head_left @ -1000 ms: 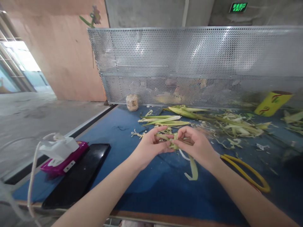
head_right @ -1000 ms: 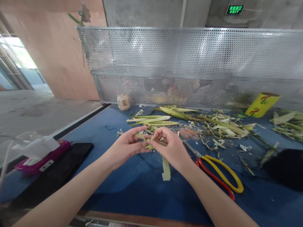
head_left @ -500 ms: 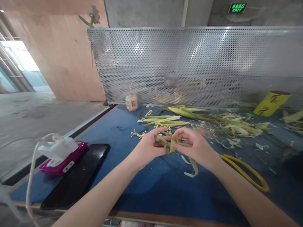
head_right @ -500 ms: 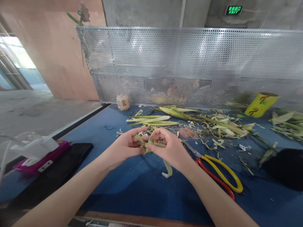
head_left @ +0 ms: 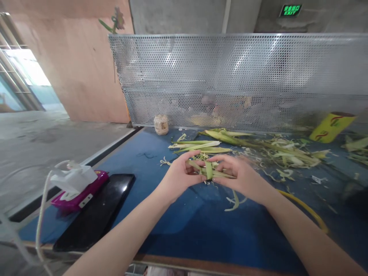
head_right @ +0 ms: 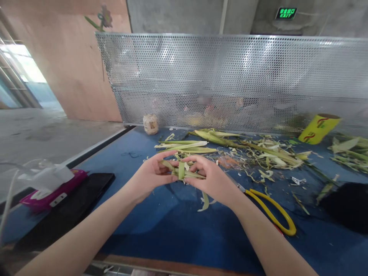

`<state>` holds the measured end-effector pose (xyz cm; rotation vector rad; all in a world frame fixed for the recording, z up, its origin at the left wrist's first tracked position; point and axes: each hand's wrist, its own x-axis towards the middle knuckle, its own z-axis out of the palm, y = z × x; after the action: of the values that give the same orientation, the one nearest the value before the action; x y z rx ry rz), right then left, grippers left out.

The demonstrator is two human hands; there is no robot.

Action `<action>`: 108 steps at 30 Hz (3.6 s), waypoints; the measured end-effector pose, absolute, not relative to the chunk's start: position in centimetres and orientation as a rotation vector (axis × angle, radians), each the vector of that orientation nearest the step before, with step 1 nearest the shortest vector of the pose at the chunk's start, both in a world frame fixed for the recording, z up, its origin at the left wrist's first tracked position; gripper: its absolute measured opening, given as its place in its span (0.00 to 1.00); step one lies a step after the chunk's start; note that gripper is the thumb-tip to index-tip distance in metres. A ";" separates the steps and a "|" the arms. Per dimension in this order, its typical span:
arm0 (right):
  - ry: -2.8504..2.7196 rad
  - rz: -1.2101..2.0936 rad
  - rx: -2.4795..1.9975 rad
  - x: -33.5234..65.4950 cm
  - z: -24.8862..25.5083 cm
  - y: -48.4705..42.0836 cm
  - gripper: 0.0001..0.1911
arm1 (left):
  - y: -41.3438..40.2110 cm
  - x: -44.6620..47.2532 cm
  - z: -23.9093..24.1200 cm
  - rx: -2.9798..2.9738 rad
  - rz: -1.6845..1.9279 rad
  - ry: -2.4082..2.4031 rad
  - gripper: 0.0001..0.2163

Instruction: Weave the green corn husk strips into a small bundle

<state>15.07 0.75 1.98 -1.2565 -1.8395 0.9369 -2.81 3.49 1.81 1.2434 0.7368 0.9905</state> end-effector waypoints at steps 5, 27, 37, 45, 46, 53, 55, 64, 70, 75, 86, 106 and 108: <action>-1.853 0.924 -1.234 14.7 2.1 0.5 0.21 | 3.4 -2.6 1.8 1.119 0.974 0.664 0.30; -1.736 1.093 -1.339 14.4 2.3 0.5 0.19 | 3.2 -2.6 1.8 1.261 0.916 0.647 0.25; -1.615 1.030 -1.279 13.9 2.0 0.7 0.15 | 3.3 -2.7 1.3 1.358 1.003 0.761 0.36; -1.473 0.976 -1.205 13.4 1.4 0.7 0.12 | 3.0 -2.5 1.8 1.289 1.099 0.792 0.41; -1.468 0.962 -1.201 13.5 1.4 0.7 0.12 | 3.0 -2.4 1.8 1.295 1.098 0.795 0.41; -1.503 0.864 -1.224 13.4 1.5 0.6 0.10 | 2.6 -2.0 1.3 1.494 1.079 0.816 0.38; -1.501 0.879 -1.217 13.3 1.4 0.6 0.11 | 2.4 -2.0 1.3 1.543 1.112 0.842 0.39; -1.466 0.867 -1.191 13.1 1.4 0.4 0.10 | 2.0 -2.2 1.2 1.799 1.296 0.911 0.29; -1.572 0.764 -1.228 13.0 1.1 0.4 0.10 | 1.9 -2.0 1.3 1.660 1.124 0.885 0.30; -1.652 0.682 -1.257 13.0 0.7 0.4 0.10 | 2.4 -2.3 1.4 1.730 1.116 0.949 0.26; -2.113 0.586 -1.501 16.1 2.3 0.6 0.12 | 3.2 -2.7 0.9 1.715 1.107 1.006 0.33; -1.626 1.265 -1.094 15.0 1.5 0.9 0.12 | 2.1 -2.2 0.8 1.479 0.769 0.774 0.50; -1.674 1.264 -1.074 14.7 1.8 0.6 0.16 | 2.3 -2.1 0.7 1.429 0.778 0.726 0.52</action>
<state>14.72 0.63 1.80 -1.0741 -1.6745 1.2635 -2.11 2.30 0.73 1.4286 0.7255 0.7781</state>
